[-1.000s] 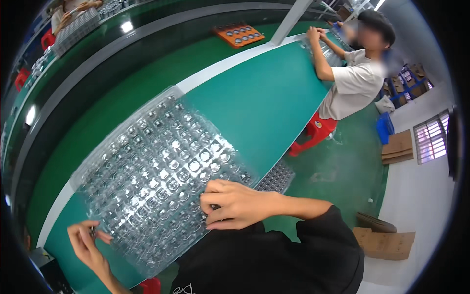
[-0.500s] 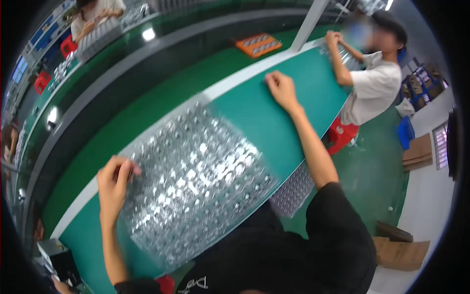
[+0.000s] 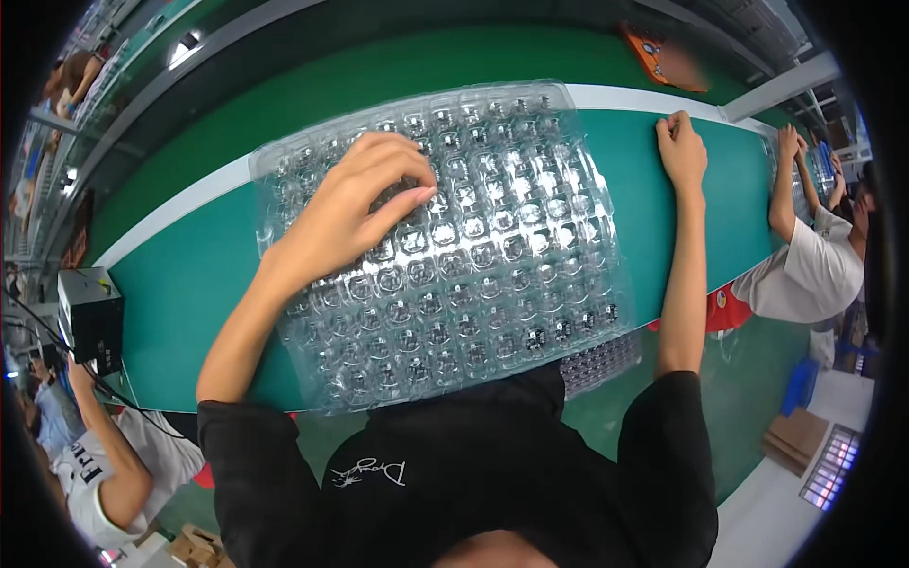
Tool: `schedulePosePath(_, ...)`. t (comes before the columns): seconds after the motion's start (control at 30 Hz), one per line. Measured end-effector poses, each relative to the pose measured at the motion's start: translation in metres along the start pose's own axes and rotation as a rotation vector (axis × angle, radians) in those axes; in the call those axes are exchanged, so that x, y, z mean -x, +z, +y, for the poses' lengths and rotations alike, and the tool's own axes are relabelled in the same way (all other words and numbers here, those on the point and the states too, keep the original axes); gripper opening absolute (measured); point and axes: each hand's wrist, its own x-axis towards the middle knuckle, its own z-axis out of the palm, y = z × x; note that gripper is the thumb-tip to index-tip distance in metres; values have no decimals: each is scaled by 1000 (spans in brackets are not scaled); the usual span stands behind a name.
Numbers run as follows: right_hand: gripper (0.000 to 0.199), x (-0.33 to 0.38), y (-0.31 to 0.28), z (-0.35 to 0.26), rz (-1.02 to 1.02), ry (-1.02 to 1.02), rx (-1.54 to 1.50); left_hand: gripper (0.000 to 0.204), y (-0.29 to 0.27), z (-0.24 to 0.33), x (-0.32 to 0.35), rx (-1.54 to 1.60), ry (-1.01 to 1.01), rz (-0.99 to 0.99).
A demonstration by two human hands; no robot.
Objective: Picking small electronic components from a bulk tray and placing them into a specialized jig for assembly.
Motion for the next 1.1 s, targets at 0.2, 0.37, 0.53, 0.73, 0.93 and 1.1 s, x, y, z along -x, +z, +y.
schedulePosePath(0.2, 20, 20, -3, -11, 113, -76, -45, 16, -2, -3, 8, -88, 65, 5)
schedulePosePath(0.37, 21, 23, -7, -11, 146, -47, -56, 21, 4, 4, 4, -140, 98, 52)
schedulePosePath(0.53, 19, 25, 0, -10, 161, -51, -85, 20, 8, 15, 2, -147, 47, 136)
schedulePosePath(0.73, 19, 27, 1, -20, 210, -61, -127, 18, 3, 19, 6, -227, -20, 161)
schedulePosePath(0.93, 16, 31, -20, -26, 147, 7, -211, 17, 9, 9, 6, -59, -143, 138)
schedulePosePath(1.1, 13, 32, -20, -27, 143, -8, -260, 16, 10, 7, 7, -78, -95, 111)
